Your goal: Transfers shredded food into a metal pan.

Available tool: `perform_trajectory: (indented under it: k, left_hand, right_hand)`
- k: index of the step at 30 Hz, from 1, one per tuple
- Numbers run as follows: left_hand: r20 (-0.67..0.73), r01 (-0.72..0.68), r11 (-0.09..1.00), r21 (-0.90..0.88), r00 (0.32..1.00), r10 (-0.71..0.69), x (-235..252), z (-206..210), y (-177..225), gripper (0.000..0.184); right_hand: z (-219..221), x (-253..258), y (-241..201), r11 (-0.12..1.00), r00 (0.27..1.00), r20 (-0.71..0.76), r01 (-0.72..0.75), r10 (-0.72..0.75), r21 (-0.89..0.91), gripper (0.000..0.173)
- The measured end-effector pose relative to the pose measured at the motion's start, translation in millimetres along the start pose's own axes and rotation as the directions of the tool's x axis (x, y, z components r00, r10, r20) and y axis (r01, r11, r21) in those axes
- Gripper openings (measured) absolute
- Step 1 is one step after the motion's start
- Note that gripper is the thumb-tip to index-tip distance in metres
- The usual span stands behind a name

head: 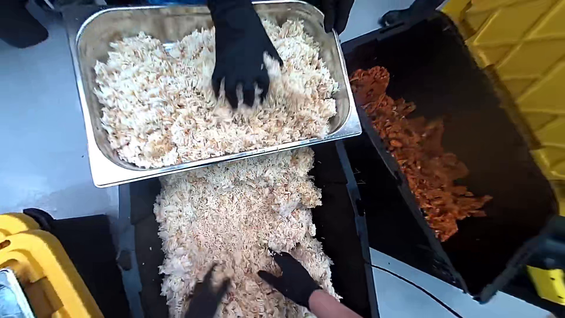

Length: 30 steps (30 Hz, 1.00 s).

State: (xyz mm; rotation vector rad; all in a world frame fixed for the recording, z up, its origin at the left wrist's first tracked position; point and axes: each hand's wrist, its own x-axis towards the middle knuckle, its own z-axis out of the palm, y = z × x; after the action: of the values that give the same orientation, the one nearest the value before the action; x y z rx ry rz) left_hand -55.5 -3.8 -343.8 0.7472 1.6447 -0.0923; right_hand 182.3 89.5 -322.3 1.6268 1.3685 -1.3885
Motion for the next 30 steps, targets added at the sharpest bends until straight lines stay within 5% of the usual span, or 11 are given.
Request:
perform_trajectory:
  k: [2,4,8,13,17,25,30]
  left_hand:
    - [0.075,0.168,0.893,-0.419,0.986,-0.150,9,-17,8,0.079]
    - [0.082,0.221,0.800,-0.557,0.974,-0.211,32,-6,23,0.090]
    - [0.019,0.181,0.762,-0.622,0.976,-0.216,52,25,31,0.100]
    - [-0.109,0.057,0.680,-0.731,0.974,-0.199,20,27,38,0.047]
    - [-0.192,-0.023,0.683,-0.730,0.966,-0.173,1,15,62,0.043]
    - [-0.351,-0.296,0.547,-0.783,0.936,0.005,-51,-53,179,0.030]
    - [-0.586,-0.609,0.437,-0.662,0.784,0.206,-61,-115,271,0.028]
  right_hand:
    - [-21,22,-2,0.971,0.995,0.077,-0.074,0.057,0.229,0.088]
    - [-18,62,-21,0.911,0.979,0.169,-0.174,0.118,0.374,0.098]
    - [19,79,-38,0.881,0.978,0.030,-0.201,0.208,0.428,0.101]
    - [43,32,-68,0.632,0.989,0.043,-0.125,0.144,0.765,0.081]
    - [31,-1,-80,0.462,0.995,0.022,-0.067,0.101,0.884,0.064]
    - [-62,-81,-123,0.214,0.960,-0.278,0.264,0.034,0.940,0.036]
    - [-169,-98,-165,0.121,0.882,-0.467,0.472,-0.068,0.873,0.036]
